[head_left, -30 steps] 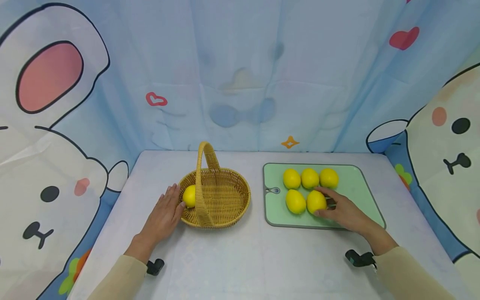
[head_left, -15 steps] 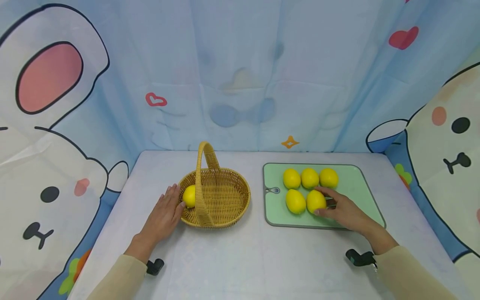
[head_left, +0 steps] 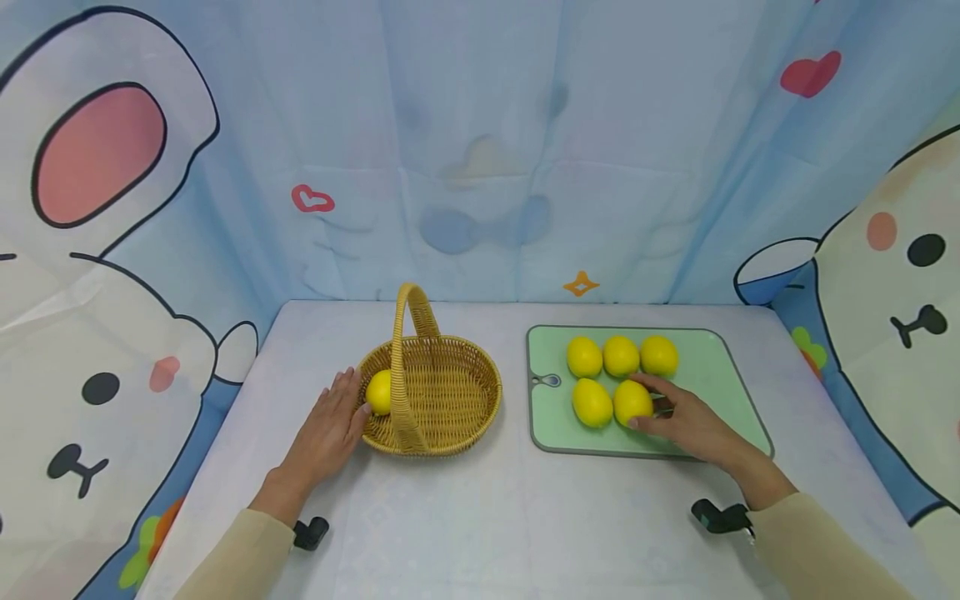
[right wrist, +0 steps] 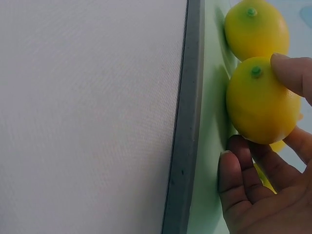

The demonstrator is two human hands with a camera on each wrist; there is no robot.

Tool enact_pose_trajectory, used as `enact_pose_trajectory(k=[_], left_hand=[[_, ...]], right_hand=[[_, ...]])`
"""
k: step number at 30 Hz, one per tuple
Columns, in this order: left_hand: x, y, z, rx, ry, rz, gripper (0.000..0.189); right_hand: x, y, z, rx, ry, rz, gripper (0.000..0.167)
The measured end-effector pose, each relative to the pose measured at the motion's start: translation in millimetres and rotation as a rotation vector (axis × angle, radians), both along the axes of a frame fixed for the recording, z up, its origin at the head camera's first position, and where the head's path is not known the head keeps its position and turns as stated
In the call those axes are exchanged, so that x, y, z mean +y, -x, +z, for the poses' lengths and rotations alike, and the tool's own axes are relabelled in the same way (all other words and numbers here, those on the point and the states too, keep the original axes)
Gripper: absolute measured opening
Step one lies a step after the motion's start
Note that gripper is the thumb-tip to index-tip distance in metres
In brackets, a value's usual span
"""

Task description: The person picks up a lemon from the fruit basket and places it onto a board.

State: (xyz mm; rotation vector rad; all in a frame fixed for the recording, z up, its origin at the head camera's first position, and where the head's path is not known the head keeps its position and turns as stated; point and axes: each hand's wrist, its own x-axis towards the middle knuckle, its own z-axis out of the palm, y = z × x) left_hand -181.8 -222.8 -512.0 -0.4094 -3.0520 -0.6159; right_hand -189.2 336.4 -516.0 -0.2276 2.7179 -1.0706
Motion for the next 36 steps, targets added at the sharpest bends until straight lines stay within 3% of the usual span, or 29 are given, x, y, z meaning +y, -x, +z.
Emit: enact_pose_trajectory(k=[30, 36], left_hand=[[0.0, -0.2, -2.4, 0.043, -0.006, -0.005, 0.068], [0.3, 0.1, -2.0, 0.023, -0.005, 0.000, 0.069]], right_hand=[[-2.8, -1.6, -0.1, 0.027, 0.012, -0.012, 0.082], [-2.3, -1.1, -0.8, 0.033, 0.008, -0.015, 0.083]])
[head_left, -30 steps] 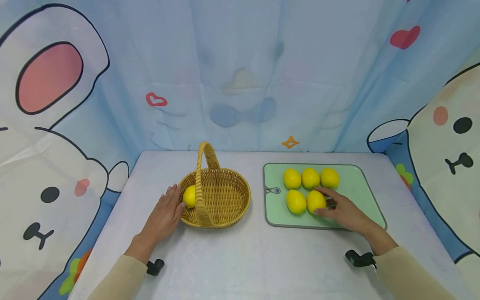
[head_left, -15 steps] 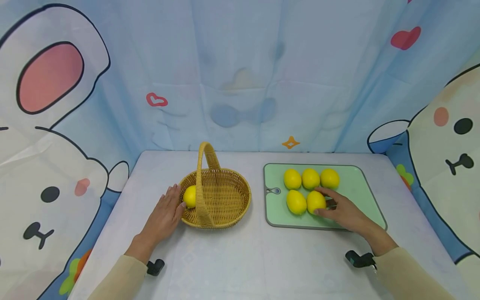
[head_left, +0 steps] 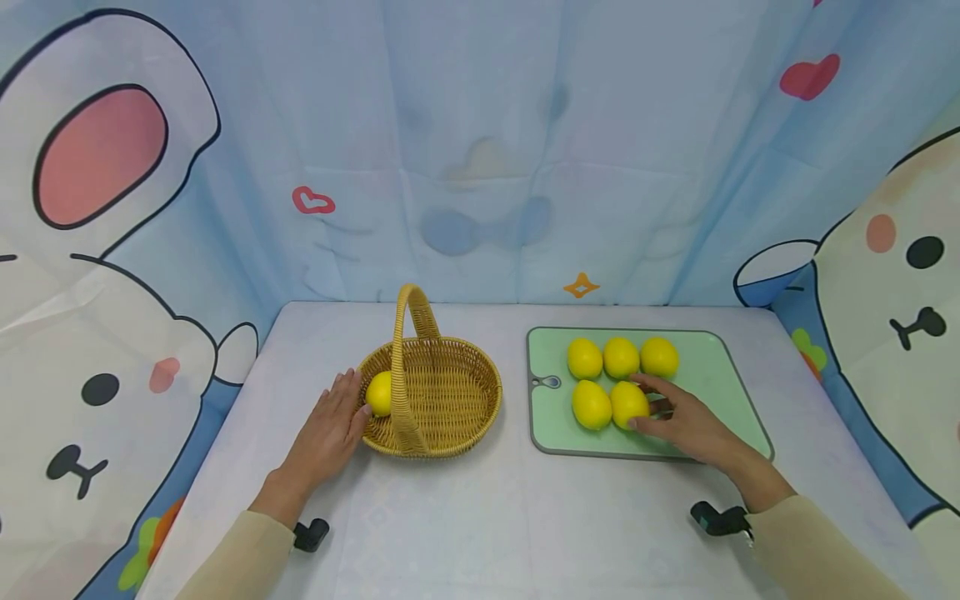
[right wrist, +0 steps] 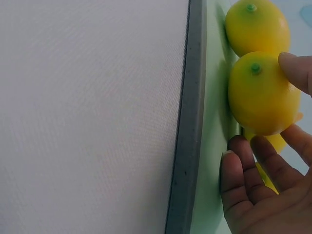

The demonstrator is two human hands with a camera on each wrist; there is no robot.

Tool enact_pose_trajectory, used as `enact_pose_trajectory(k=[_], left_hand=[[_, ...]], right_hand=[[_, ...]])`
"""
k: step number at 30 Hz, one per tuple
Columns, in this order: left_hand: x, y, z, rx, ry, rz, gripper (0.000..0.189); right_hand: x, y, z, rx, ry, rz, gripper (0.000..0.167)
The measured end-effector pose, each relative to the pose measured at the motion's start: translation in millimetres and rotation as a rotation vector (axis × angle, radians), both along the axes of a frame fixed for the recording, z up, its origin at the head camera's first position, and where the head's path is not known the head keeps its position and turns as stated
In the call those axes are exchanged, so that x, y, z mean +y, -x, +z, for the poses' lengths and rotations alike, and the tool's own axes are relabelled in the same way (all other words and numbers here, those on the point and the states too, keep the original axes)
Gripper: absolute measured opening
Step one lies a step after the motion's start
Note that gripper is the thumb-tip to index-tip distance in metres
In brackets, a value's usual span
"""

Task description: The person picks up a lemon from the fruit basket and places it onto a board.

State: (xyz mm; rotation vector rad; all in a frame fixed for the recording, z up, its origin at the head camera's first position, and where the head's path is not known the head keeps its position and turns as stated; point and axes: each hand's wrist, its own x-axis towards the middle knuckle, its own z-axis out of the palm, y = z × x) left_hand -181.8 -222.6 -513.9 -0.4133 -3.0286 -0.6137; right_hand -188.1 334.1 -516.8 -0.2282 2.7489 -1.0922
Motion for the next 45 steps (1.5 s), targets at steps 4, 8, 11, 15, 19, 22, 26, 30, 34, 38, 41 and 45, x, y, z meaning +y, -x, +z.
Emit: enact_pose_trajectory(k=[4, 8, 11, 15, 19, 22, 26, 30, 34, 38, 41, 45], left_hand=[[0.0, 0.1, 0.0, -0.002, 0.004, 0.000, 0.069], [0.2, -0.2, 0.6, 0.000, 0.002, 0.001, 0.068], [0.1, 0.1, 0.2, 0.002, -0.001, 0.000, 0.068], [0.0, 0.2, 0.1, 0.004, -0.002, 0.000, 0.069], [0.3, 0.2, 0.1, -0.010, 0.000, 0.002, 0.068], [0.4, 0.3, 0.1, -0.013, 0.001, 0.005, 0.068], [0.4, -0.4, 1.1, -0.019, 0.001, 0.009, 0.068], [0.8, 0.0, 1.8, -0.033, -0.004, 0.010, 0.069], [0.2, 0.2, 1.3, -0.032, -0.007, 0.011, 0.069], [-0.3, 0.2, 1.0, -0.021, -0.012, 0.008, 0.069], [-1.1, 0.5, 0.1, -0.011, -0.021, 0.005, 0.069], [-1.5, 1.2, -1.4, -0.010, -0.029, -0.001, 0.069]], right_hand=[[1, 0.6, -0.2, -0.001, 0.000, -0.007, 0.083], [2, -0.1, 1.5, -0.005, 0.023, -0.011, 0.083], [3, -0.9, 3.8, -0.003, 0.041, -0.013, 0.082], [4, -0.8, 6.0, -0.007, 0.045, -0.018, 0.082], [7, -1.1, 8.3, -0.005, 0.052, -0.022, 0.080], [7, -1.6, 13.1, 0.020, 0.064, -0.037, 0.079], [0, -0.5, 24.6, 0.087, 0.086, -0.074, 0.076], [-20, 1.9, 39.6, 0.171, 0.143, -0.096, 0.070], [-50, 5.5, 53.0, 0.236, 0.214, -0.071, 0.063], [-87, 11.5, 64.3, 0.267, 0.285, -0.021, 0.059], [-116, 17.3, 70.6, 0.271, 0.352, 0.034, 0.058], [-154, 25.8, 74.2, 0.246, 0.426, 0.105, 0.059]])
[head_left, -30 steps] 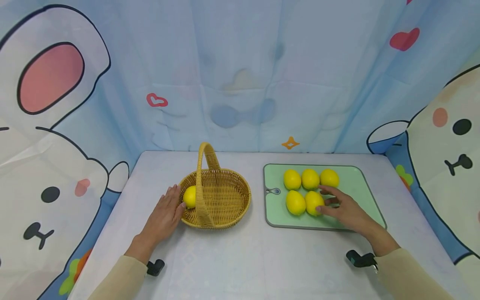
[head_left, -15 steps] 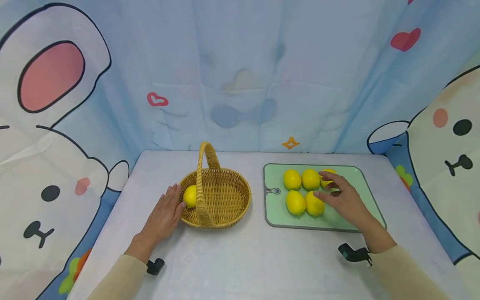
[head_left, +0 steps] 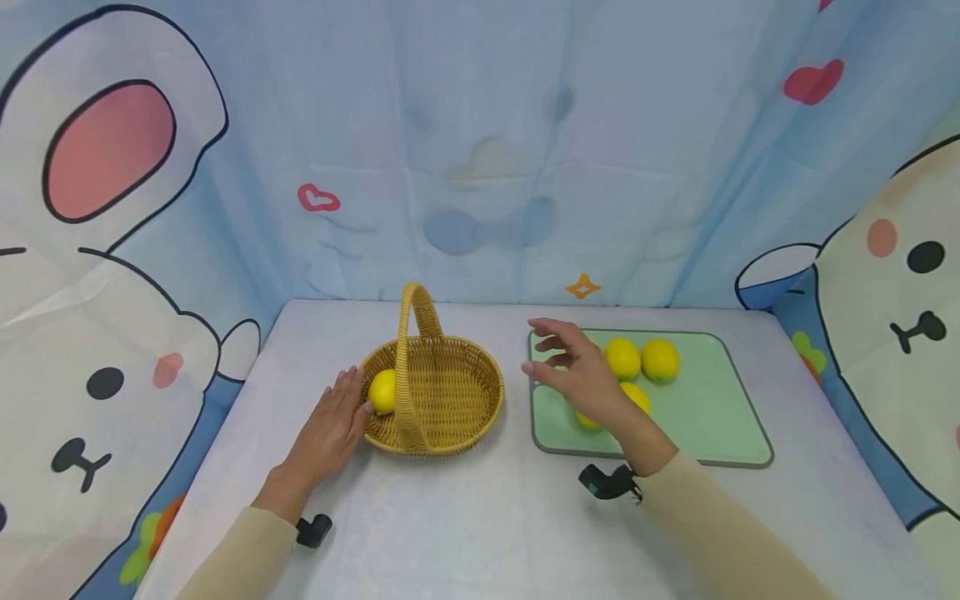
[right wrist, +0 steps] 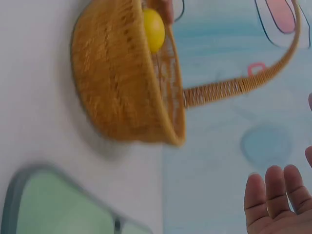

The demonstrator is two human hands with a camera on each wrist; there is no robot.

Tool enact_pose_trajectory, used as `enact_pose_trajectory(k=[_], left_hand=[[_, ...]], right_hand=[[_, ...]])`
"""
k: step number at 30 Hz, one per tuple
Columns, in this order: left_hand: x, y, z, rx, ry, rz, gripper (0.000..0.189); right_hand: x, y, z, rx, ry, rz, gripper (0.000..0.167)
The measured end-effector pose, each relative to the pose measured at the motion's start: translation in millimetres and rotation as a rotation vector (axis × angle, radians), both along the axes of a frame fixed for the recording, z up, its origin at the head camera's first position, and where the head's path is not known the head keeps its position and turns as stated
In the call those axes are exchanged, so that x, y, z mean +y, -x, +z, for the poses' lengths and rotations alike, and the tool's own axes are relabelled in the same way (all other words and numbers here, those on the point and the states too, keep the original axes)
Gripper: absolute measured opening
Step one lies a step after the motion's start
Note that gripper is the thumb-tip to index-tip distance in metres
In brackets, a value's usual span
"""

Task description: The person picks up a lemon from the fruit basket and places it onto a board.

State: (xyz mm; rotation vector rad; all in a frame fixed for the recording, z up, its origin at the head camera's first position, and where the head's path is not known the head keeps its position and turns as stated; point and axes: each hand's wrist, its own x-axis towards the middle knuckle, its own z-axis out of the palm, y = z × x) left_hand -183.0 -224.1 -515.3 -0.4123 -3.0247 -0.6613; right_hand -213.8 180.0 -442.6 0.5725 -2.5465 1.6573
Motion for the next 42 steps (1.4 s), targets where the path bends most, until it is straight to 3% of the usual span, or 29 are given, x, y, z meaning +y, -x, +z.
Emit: enact_pose_trajectory(k=[10, 19, 23, 27, 30, 42], left_hand=[[-3.4, 2.5, -0.2, 0.005, 0.011, -0.006, 0.070], [-9.5, 5.8, 1.5, -0.061, -0.041, -0.022, 0.068], [-11.5, 6.4, -2.0, -0.074, -0.073, -0.024, 0.067], [-12.7, 5.2, -4.8, -0.077, -0.089, -0.016, 0.068], [-11.9, 4.4, -5.8, -0.071, -0.092, -0.016, 0.069], [-13.2, 4.0, -6.0, -0.054, -0.091, -0.018, 0.070]], right_hand=[[-102, 25.9, -8.7, -0.218, 0.079, 0.116, 0.062], [-165, 49.4, -12.3, -0.331, -0.008, 0.244, 0.068], [-177, 59.7, -19.1, -0.330, -0.099, 0.305, 0.073], [-184, 64.6, -27.8, -0.276, -0.179, 0.382, 0.079], [-187, 63.7, -33.4, -0.257, -0.176, 0.418, 0.081], [-199, 58.8, -47.6, -0.289, -0.193, 0.410, 0.079]])
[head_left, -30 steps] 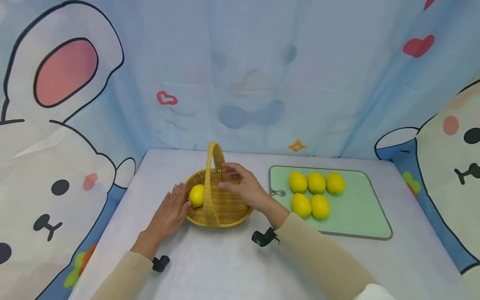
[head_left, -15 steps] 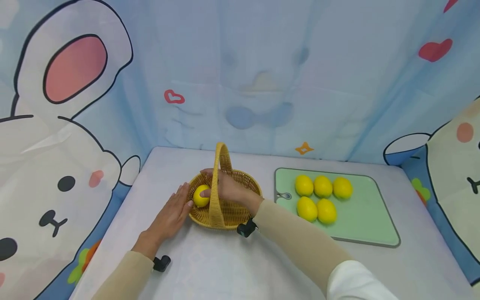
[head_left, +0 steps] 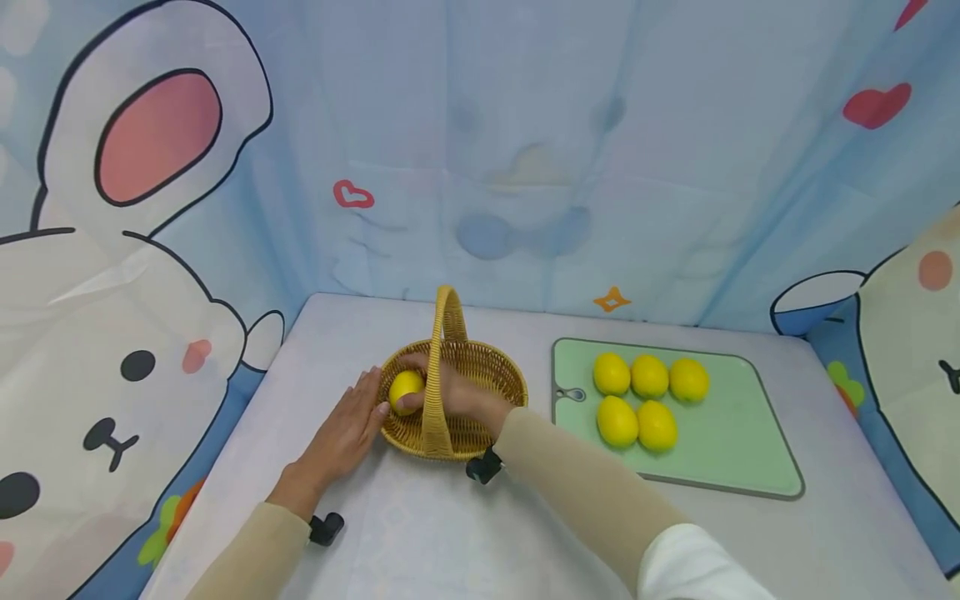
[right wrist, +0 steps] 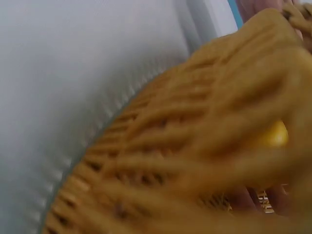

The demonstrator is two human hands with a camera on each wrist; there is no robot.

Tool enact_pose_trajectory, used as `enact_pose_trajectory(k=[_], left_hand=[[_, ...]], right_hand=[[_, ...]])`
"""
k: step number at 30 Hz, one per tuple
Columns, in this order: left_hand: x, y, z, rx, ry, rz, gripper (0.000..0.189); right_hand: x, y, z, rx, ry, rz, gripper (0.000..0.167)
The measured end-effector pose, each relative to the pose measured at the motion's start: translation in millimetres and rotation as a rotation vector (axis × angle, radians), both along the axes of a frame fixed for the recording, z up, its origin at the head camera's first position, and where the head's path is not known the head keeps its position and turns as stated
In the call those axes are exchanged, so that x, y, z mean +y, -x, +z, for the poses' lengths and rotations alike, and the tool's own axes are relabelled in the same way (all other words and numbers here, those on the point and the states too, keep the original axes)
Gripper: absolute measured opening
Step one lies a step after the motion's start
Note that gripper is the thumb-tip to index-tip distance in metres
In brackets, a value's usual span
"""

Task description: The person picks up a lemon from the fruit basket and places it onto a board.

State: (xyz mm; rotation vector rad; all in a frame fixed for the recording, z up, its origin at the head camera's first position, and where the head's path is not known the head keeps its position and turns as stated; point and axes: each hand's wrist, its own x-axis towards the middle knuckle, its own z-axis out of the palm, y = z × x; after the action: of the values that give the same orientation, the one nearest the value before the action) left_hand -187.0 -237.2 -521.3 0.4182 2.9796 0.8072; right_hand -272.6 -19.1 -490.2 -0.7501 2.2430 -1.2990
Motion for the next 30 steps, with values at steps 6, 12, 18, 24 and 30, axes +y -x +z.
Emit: enact_pose_trajectory(k=[6, 12, 18, 24, 30], left_hand=[[1.3, 0.7, 1.7, 0.012, 0.004, -0.010, 0.070], [2.3, 1.9, 1.6, 0.025, 0.009, -0.016, 0.070], [1.6, 0.7, 1.1, 0.013, -0.001, -0.013, 0.070], [1.6, -1.0, 1.5, 0.018, -0.010, -0.011, 0.069], [2.0, -0.8, 1.6, 0.028, 0.020, -0.001, 0.069]], right_hand=[[-5.8, -1.3, -3.6, -0.061, 0.014, 0.004, 0.069], [-8.3, -0.6, -7.7, -0.039, -0.016, 0.064, 0.078], [-8.8, -2.4, -8.6, -0.042, -0.040, 0.071, 0.085], [-7.7, -3.5, -8.7, 0.008, -0.037, 0.062, 0.081], [-1.8, -0.5, -5.8, 0.096, 0.058, 0.014, 0.079]])
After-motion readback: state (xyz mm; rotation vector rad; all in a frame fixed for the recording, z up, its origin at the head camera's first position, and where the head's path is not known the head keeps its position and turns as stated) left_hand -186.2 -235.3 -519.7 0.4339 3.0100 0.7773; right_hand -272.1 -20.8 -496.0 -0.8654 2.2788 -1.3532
